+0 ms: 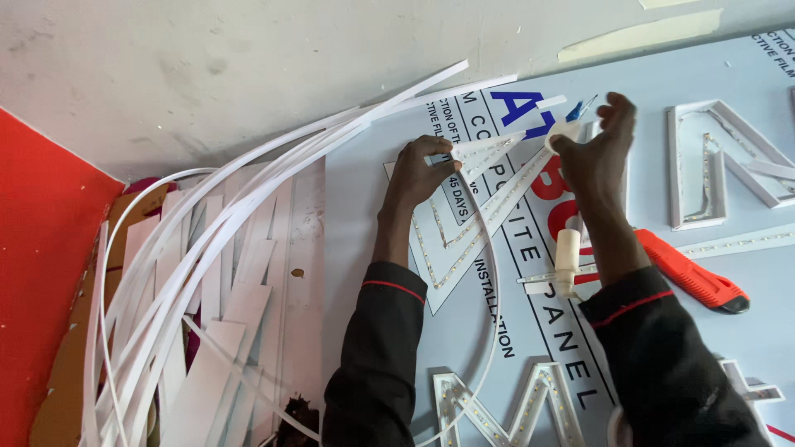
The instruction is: The person assembles a lightbox letter by applying glue to the edges of a white plastic frame and attaching a flexible plastic strip. They use a utility knife to trim the strip and a glue bottle to secure the components on a workbench.
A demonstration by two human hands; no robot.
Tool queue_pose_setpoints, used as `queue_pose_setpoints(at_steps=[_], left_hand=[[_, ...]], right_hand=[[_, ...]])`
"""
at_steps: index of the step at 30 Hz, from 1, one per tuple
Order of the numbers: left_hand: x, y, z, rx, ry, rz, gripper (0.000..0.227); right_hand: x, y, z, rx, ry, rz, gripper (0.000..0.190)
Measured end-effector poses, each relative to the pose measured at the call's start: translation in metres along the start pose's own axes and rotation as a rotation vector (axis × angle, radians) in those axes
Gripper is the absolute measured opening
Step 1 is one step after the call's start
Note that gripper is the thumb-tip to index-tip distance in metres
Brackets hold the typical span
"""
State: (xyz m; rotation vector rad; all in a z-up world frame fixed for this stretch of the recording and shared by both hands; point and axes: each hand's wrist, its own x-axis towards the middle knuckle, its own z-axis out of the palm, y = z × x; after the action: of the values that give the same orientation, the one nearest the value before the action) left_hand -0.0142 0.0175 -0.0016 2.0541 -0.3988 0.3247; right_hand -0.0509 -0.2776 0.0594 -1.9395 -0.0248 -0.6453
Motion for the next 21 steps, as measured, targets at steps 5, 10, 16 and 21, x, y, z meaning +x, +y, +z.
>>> queue_pose_setpoints(at_steps=[5, 10, 16, 21], left_hand=[[0.004, -0.008, 0.001, -0.019, -0.012, -0.03, 0.031], [0.003, -0.008, 0.002, 0.011, -0.038, -0.023, 0.032], [-0.001, 0.013, -0.002, 0.089, -0.056, -0.069, 0.033], [-0.002, 0.012, -0.001, 0.057, -0.037, -0.091, 0.034]], right_hand=[[0.029, 0.065, 0.007, -0.095, -0.239, -0.026, 0.047], [0.024, 0.046, 0.007, 0.251, -0.35, -0.15, 0.047], [0.029, 0.03, 0.03, 0.473, -0.288, -0.044, 0.054], [0.018, 0.035, 0.029, 0.532, -0.401, 0.051, 0.041]])
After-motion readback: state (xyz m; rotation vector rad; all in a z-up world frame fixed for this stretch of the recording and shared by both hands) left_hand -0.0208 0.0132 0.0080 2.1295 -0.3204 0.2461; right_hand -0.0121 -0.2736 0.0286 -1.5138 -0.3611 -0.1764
